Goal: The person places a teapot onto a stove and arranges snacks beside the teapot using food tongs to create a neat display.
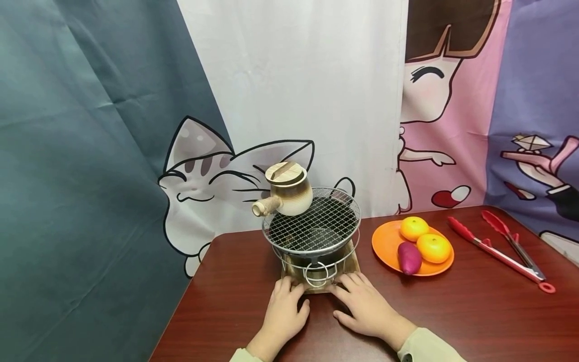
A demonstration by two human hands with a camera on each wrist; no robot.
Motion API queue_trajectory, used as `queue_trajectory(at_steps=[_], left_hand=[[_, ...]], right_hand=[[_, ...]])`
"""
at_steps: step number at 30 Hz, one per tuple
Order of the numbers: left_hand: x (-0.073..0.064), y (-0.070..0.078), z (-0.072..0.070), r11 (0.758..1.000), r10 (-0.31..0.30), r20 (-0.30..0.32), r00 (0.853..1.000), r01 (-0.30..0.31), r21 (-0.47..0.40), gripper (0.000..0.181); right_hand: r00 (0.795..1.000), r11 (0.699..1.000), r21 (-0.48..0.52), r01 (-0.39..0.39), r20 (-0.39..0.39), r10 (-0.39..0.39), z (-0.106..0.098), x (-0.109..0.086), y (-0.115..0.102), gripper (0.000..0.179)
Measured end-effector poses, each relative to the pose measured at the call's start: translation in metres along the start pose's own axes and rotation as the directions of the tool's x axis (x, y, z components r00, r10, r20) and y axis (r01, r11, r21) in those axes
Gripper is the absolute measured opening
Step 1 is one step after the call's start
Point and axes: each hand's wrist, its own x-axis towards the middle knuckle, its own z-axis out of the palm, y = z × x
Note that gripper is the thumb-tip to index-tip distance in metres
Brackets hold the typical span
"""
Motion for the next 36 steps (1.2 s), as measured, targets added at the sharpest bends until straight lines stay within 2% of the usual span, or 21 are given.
queue_trajectory(at_steps=[4, 11, 17, 20, 22, 24, 27, 29, 32, 36], left_hand=[[-0.002, -0.002, 0.004, 1.0, 0.004, -0.016, 1.0, -0.004, 0.013, 0.029], [-0.004, -0.006, 0.006, 0.998, 0.05, -0.037, 0.998, -0.048, 0.03, 0.038], [-0.004, -0.007, 0.006, 0.998, 0.056, -0.023, 0.998, -0.055, 0.035, 0.038], [-0.005, -0.006, 0.006, 0.998, 0.051, -0.018, 0.999, -0.051, 0.032, 0.037], [-0.005, -0.006, 0.005, 0.999, 0.047, -0.016, 0.999, -0.047, 0.028, 0.037], [-0.005, -0.005, 0.005, 0.999, 0.043, -0.013, 0.999, -0.043, 0.024, 0.037], [-0.005, -0.005, 0.005, 0.999, 0.037, -0.001, 0.999, -0.037, 0.022, 0.037], [-0.006, -0.005, 0.006, 0.999, 0.03, 0.01, 1.0, -0.03, 0.022, 0.037], [-0.006, -0.004, 0.006, 1.0, 0.017, 0.021, 1.0, -0.017, 0.023, 0.037], [-0.005, -0.005, 0.005, 1.0, 0.003, 0.032, 0.999, -0.004, 0.027, 0.038]], right_hand=[[1.0, 1.0, -0.011, 0.011, -0.013, -0.012, 0.001, 0.0, 0.001, 0.052], [0.999, 0.999, 0.016, 0.029, -0.022, -0.029, -0.001, 0.0, 0.002, 0.049], [0.989, 0.993, 0.083, 0.088, -0.129, -0.077, -0.008, -0.002, 0.013, 0.033], [0.964, 0.985, 0.072, 0.157, -0.229, -0.137, -0.012, -0.007, 0.026, 0.021], [0.937, 0.98, 0.046, 0.195, -0.303, -0.172, -0.016, -0.01, 0.037, 0.018], [0.903, 0.975, 0.009, 0.221, -0.38, -0.201, -0.02, -0.014, 0.049, 0.022], [0.86, 0.976, -0.058, 0.212, -0.463, -0.214, -0.03, -0.023, 0.067, 0.029], [0.841, 0.978, -0.099, 0.184, -0.5, -0.209, -0.038, -0.03, 0.079, 0.03], [0.827, 0.982, -0.149, 0.119, -0.533, -0.182, -0.049, -0.041, 0.095, 0.033], [0.822, 0.982, -0.188, 0.025, -0.555, -0.127, -0.063, -0.056, 0.111, 0.039]])
